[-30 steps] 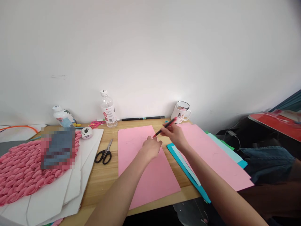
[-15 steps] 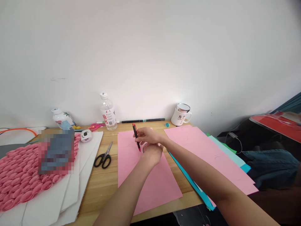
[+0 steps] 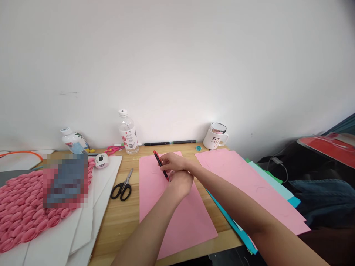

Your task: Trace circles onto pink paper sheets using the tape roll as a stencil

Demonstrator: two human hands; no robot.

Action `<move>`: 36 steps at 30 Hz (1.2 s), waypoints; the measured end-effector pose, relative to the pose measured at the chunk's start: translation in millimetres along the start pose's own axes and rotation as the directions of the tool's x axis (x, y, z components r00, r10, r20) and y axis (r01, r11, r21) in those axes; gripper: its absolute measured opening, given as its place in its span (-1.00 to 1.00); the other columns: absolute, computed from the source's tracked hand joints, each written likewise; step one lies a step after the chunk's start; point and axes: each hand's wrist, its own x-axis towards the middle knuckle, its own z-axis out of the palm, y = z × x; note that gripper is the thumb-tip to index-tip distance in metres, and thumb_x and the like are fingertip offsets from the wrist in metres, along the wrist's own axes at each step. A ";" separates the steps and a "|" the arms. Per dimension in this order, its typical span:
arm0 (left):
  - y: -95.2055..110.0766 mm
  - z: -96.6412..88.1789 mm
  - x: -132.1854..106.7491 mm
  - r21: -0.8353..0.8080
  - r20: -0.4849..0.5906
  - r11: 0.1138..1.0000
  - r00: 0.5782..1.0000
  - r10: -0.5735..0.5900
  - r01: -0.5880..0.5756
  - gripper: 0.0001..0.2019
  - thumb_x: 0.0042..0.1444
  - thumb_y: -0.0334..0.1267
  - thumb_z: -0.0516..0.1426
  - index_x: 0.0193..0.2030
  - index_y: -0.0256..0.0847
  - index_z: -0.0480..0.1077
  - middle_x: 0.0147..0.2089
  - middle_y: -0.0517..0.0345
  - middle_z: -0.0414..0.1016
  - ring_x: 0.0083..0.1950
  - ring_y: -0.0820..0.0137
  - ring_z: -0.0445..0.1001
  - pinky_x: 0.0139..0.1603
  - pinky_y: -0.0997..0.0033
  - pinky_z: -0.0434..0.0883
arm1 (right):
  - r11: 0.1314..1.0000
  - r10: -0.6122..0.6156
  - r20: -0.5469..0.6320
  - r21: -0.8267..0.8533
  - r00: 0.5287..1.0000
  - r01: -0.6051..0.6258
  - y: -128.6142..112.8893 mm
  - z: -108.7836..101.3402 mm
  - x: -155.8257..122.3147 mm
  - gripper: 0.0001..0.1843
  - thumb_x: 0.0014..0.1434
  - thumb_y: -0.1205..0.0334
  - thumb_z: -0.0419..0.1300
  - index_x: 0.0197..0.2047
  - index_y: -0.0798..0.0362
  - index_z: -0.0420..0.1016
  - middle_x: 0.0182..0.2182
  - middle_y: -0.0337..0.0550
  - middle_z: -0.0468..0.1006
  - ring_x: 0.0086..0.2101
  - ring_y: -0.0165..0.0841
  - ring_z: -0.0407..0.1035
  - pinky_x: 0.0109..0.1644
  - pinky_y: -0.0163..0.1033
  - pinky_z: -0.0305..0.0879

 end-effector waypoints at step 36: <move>-33.5 -1.8 -37.5 -0.012 -0.206 0.988 0.967 0.149 -0.155 -0.73 -0.02 -0.55 0.06 -0.18 -0.23 0.40 -0.04 0.02 0.47 -0.03 0.19 0.37 -0.20 0.28 0.38 | 0.912 0.331 -0.770 0.409 0.546 0.023 34.7 2.6 -118.1 -0.72 0.04 0.09 0.30 -0.45 0.04 0.31 -0.57 -0.24 0.52 -0.53 -0.27 0.53 -0.42 -0.24 0.48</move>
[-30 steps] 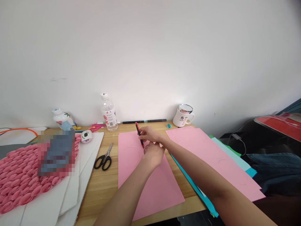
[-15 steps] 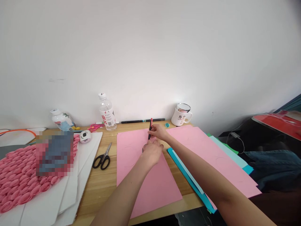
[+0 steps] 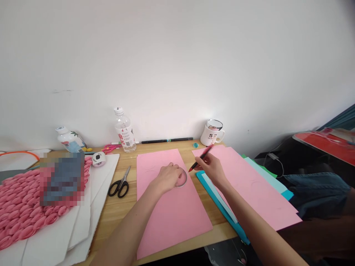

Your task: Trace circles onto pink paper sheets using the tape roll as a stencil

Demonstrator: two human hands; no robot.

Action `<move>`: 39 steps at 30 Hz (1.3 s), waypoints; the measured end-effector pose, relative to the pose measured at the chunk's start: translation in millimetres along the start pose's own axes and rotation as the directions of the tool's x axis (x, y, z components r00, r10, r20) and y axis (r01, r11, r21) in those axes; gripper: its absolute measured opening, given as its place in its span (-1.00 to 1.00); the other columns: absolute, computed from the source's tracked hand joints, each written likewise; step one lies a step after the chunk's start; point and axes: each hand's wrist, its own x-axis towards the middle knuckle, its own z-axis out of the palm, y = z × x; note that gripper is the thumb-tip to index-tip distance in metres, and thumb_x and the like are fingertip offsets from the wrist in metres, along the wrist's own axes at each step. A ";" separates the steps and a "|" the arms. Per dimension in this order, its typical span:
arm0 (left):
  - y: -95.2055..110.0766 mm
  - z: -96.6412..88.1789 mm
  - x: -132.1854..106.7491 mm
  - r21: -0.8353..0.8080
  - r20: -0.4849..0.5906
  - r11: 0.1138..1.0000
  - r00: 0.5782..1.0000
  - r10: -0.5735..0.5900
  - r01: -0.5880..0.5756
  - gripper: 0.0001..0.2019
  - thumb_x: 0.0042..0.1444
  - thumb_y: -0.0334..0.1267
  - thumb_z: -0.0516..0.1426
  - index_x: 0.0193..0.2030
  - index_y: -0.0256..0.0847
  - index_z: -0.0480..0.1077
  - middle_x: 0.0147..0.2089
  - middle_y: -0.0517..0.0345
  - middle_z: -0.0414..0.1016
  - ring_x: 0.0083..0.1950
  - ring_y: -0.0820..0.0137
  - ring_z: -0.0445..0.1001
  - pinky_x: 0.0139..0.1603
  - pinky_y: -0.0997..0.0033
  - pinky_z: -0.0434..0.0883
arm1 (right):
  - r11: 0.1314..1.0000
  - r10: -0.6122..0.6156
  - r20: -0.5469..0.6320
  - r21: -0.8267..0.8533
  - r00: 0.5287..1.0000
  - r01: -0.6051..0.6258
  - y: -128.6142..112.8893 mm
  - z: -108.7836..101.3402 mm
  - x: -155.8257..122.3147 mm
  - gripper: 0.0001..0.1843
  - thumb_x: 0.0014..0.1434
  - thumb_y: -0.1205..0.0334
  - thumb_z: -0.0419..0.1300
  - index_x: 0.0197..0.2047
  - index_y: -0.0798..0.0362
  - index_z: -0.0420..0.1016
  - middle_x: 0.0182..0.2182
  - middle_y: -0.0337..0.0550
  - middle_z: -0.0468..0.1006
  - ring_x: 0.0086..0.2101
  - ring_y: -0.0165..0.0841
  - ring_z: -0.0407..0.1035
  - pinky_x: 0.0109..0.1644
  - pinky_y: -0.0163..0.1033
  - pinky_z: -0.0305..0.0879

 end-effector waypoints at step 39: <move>-50.5 82.3 -134.1 -0.090 -0.546 0.990 0.837 0.038 -0.104 -0.72 0.28 -0.44 -0.08 -0.20 -0.21 0.45 0.24 -0.04 0.35 0.35 0.23 0.18 0.24 0.13 0.35 | 0.826 -0.419 0.438 -0.180 0.795 0.535 44.2 50.3 -124.6 -0.70 0.00 0.49 0.19 -0.22 -0.04 0.29 0.09 0.05 0.41 0.17 -0.18 0.26 0.17 -0.05 0.29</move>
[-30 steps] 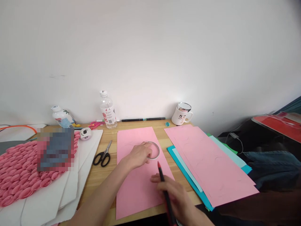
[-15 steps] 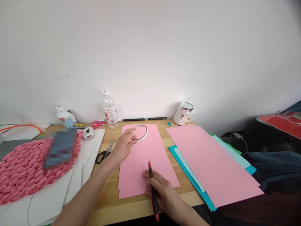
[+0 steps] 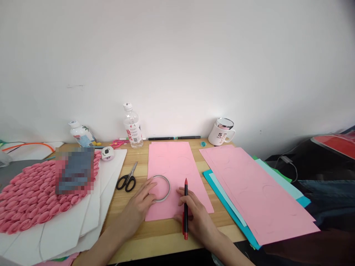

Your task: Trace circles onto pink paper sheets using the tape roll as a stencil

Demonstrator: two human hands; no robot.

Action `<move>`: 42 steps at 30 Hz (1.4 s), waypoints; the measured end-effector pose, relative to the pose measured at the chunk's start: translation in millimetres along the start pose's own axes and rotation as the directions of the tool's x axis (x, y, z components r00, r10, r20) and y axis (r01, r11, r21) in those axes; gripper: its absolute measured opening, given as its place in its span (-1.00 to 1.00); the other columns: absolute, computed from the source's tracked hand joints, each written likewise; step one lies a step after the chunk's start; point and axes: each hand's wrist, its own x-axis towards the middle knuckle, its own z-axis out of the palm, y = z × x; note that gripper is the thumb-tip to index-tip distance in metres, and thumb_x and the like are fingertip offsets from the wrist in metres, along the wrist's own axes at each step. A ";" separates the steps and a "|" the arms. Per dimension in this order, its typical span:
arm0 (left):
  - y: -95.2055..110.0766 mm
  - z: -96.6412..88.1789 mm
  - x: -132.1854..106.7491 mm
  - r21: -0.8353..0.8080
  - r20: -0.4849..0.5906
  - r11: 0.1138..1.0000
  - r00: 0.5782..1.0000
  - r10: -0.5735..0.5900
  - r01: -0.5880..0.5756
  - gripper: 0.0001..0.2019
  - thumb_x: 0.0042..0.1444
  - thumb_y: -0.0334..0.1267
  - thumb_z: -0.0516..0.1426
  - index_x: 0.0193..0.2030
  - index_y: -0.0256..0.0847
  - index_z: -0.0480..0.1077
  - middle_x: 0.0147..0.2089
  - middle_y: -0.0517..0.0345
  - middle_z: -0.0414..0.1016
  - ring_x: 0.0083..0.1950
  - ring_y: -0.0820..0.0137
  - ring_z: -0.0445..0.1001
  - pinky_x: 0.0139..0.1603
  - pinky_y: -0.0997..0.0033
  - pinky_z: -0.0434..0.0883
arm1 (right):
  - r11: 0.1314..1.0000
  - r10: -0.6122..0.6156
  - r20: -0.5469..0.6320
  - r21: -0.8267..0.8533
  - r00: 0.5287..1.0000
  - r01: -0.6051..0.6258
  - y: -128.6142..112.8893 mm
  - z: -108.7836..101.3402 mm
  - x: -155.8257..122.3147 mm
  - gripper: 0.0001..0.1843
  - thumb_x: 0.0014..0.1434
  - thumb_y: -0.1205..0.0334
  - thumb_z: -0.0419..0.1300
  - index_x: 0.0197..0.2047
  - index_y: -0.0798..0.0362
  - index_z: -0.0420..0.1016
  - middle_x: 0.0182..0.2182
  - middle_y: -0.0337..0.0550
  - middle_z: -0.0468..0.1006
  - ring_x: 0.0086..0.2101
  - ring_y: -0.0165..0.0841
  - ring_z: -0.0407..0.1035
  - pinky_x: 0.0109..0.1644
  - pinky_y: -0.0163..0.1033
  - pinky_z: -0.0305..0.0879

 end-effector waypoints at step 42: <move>22.4 29.2 29.7 0.127 0.159 0.992 0.987 -0.019 -0.001 -0.61 0.15 -0.56 -0.10 0.08 -0.31 0.30 0.26 -0.25 0.25 0.38 0.10 0.10 0.29 -0.04 0.25 | 0.806 0.474 -0.130 0.462 0.871 -0.369 14.0 28.4 113.0 -0.62 0.10 -0.13 0.16 -0.37 0.05 0.43 -0.54 -0.18 0.52 -0.45 -0.29 0.48 -0.30 -0.23 0.42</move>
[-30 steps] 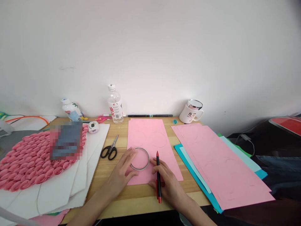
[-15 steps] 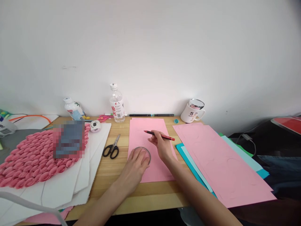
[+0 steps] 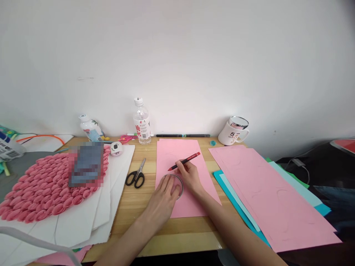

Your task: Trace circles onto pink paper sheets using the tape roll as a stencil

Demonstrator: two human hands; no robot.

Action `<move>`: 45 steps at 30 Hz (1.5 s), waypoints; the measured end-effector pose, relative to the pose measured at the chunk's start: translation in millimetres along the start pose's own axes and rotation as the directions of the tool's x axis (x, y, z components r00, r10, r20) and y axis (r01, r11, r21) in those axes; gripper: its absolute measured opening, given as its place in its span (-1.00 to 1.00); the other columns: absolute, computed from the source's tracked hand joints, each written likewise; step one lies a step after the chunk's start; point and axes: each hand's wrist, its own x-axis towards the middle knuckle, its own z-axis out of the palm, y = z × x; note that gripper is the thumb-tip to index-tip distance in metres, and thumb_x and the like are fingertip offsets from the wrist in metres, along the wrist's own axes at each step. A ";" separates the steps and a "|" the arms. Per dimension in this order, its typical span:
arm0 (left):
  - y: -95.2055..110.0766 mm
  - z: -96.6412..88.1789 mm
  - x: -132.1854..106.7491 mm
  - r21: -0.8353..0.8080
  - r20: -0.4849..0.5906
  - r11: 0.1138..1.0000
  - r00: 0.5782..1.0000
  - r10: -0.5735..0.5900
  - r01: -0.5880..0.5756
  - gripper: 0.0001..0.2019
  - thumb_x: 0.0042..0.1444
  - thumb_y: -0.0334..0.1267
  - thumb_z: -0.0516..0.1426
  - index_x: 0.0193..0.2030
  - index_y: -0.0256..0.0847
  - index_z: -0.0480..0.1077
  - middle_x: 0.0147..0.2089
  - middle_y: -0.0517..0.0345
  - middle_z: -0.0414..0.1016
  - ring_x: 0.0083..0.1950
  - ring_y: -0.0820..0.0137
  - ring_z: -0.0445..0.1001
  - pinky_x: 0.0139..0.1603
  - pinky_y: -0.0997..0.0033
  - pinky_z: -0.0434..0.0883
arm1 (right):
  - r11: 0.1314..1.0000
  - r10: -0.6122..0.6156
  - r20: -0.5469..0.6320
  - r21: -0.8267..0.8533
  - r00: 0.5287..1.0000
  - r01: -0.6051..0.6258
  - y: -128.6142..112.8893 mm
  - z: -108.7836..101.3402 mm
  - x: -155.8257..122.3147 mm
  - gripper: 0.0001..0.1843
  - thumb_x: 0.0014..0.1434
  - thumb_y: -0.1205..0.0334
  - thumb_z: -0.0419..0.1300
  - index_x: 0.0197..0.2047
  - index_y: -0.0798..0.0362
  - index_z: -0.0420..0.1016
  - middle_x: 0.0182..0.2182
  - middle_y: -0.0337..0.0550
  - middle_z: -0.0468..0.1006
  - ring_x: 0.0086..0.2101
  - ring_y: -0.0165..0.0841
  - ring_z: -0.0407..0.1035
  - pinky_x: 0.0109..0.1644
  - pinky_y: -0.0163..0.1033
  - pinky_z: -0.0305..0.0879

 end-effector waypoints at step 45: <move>1.2 -17.4 10.2 0.112 0.139 0.991 0.989 0.054 -0.070 -0.52 0.13 -0.63 -0.15 0.17 -0.30 0.19 0.22 -0.16 0.26 0.29 0.16 0.18 0.30 0.05 0.16 | 0.950 0.025 0.055 -0.311 0.998 -0.007 -6.0 -38.0 8.7 -0.75 0.07 0.27 0.18 -0.22 -0.01 0.17 -0.54 -0.32 0.50 -0.54 -0.32 0.48 -0.44 -0.27 0.37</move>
